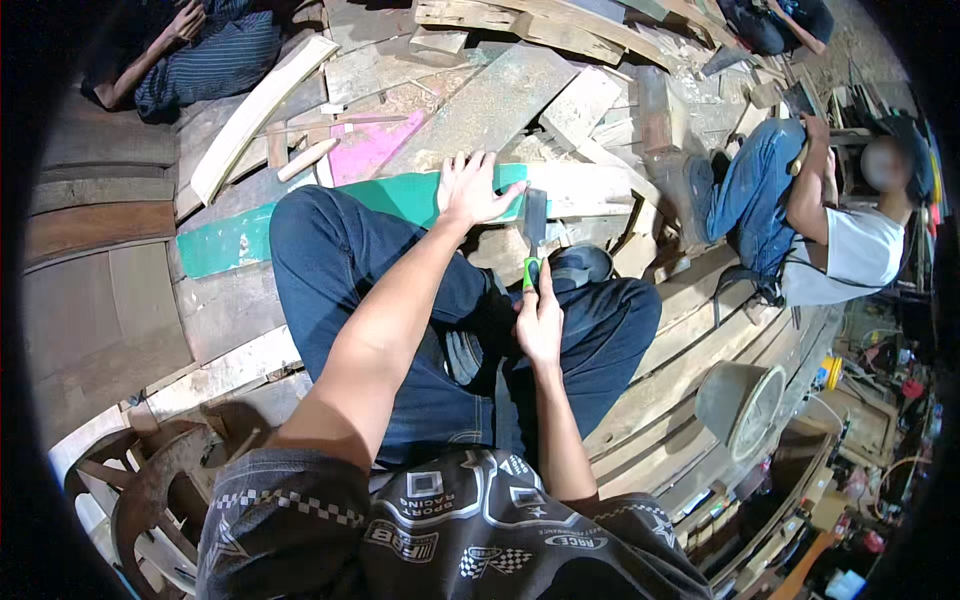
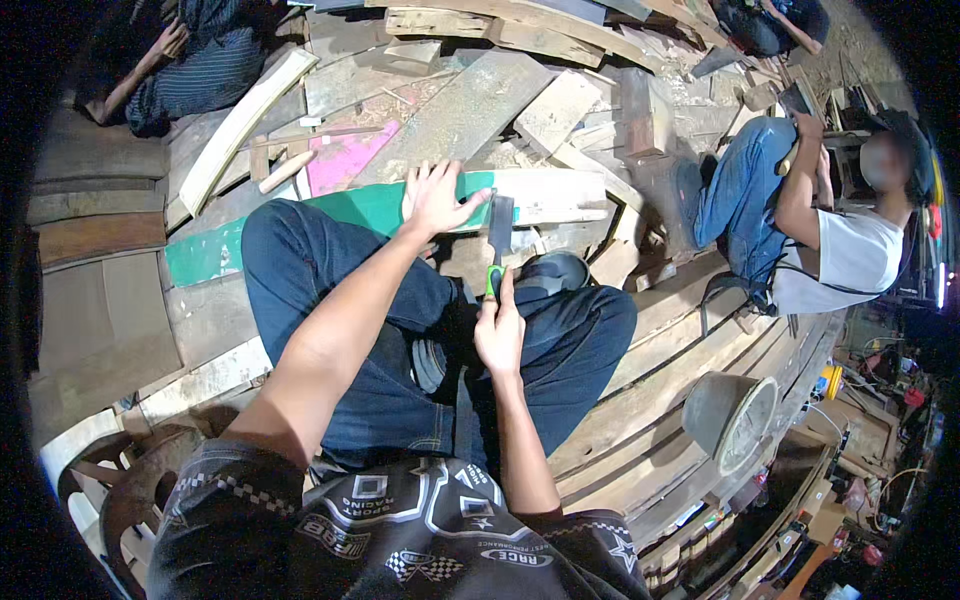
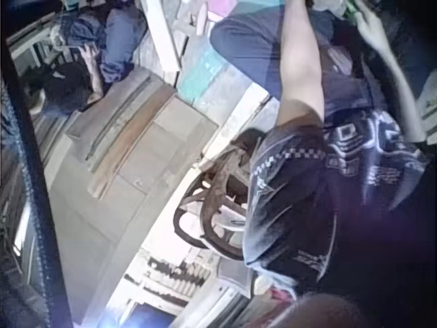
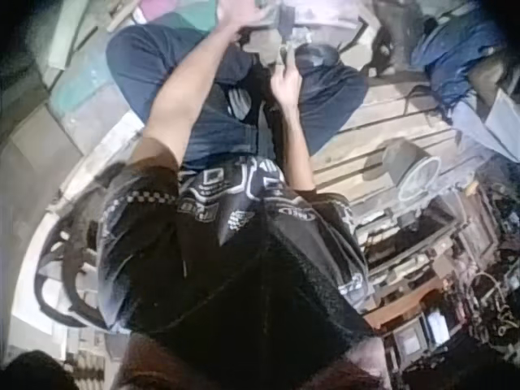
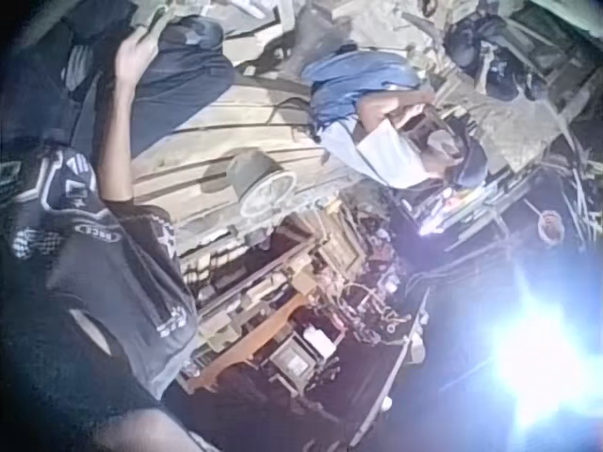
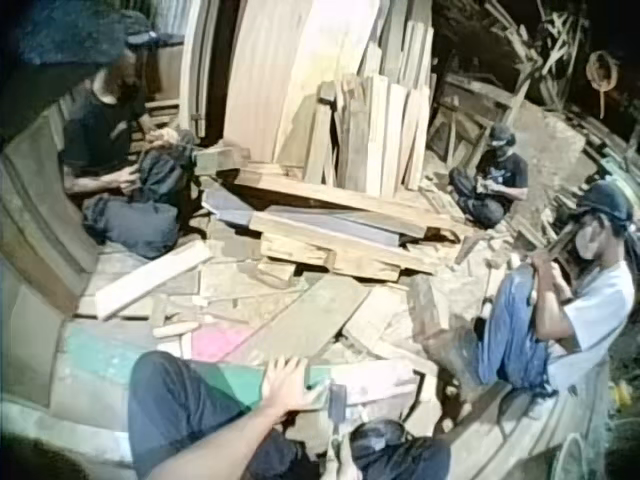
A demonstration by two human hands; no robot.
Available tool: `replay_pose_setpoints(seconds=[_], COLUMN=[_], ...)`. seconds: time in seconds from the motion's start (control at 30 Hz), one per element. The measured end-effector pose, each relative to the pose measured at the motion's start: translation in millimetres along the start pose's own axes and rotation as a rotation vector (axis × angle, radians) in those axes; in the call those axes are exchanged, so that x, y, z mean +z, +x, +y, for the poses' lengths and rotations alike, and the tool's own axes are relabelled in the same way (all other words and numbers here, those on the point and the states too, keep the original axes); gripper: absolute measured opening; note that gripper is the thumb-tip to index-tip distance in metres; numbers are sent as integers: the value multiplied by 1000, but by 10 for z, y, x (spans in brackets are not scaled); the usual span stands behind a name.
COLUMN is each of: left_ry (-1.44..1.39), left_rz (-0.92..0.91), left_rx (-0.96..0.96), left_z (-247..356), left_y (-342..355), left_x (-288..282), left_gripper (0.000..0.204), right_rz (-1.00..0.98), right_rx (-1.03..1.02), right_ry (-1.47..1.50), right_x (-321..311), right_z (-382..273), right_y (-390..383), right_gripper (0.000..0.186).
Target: The person is using a chisel to carve or shape a piece of wood while sitting on a workshop floor.
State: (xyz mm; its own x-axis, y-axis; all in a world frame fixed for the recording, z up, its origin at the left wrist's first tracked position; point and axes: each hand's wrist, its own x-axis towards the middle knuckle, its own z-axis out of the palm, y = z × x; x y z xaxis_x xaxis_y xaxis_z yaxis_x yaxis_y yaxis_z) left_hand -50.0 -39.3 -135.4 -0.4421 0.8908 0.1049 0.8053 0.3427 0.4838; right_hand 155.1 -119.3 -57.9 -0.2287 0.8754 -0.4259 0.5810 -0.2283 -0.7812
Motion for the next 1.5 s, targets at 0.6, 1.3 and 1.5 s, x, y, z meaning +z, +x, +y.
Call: replay_pose_setpoints(seconds=[0.6,1.3,1.5], left_ry=[58,50,70], left_rz=[-44,-159,-169], left_rx=[17,-22,-39], left_z=[29,92,85], left_y=[12,33,65], left_x=[-58,-199,-170], left_gripper=[73,93,94], right_rz=[78,121,109], right_rx=[-295,-382,-335], right_ry=[-186,-212,-222], right_x=[134,154,162], right_z=[7,39,-48], right_y=[-18,37,38], right_gripper=[61,62,64])
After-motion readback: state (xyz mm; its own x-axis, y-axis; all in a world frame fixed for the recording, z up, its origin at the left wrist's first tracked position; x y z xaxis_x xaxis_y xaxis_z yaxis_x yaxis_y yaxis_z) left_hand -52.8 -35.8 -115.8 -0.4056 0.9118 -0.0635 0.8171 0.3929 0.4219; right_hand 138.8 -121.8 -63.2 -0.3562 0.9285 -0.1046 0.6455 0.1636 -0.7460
